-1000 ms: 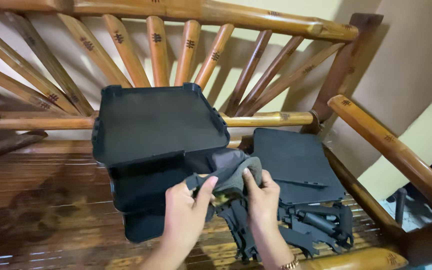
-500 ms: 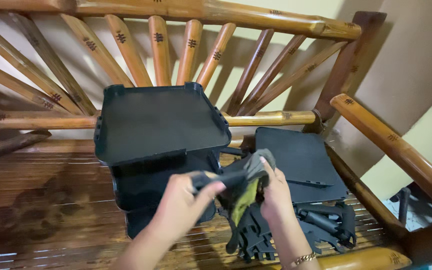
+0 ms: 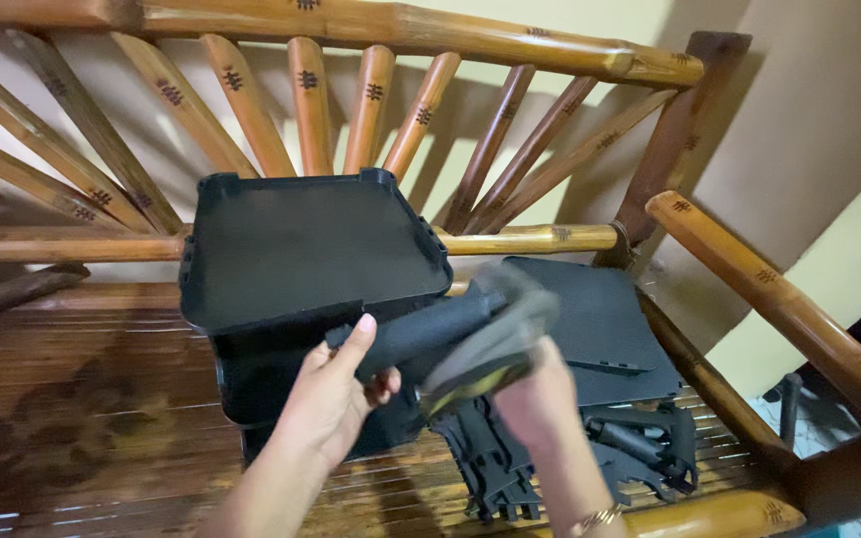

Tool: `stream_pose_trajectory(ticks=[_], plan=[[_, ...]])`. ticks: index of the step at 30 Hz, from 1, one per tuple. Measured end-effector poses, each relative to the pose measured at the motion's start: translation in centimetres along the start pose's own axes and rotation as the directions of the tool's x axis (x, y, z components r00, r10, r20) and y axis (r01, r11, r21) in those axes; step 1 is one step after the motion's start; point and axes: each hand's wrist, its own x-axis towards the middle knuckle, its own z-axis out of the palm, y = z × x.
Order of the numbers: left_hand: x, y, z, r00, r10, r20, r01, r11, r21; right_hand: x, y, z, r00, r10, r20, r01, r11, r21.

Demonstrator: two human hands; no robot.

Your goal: The person assembles a black plastic shelving unit by hand, attaching side panels and supports to a base tray. They then wipe the assembled unit with a cloth and continue attaching additional components.

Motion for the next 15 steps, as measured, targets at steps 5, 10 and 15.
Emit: stream_pose_trajectory(ticks=[5,10,15], plan=[[-0.1,-0.6,0.1,0.994,-0.107,-0.021,0.106,0.993,-0.046,-1.5,1.9,1.0,0.95,-0.299,0.09,0.31,0.938,-0.153],[-0.3,-0.9,0.6,0.974,0.197,0.111,-0.216,0.955,0.204,-0.8,0.8,0.5,0.97,-0.243,0.006,0.24,0.951,-0.197],[0.1,-1.6,0.7,0.885,0.415,0.213,-0.464,0.828,0.314,-0.2,0.7,0.9,0.979,-0.179,-0.096,0.138,0.932,-0.336]])
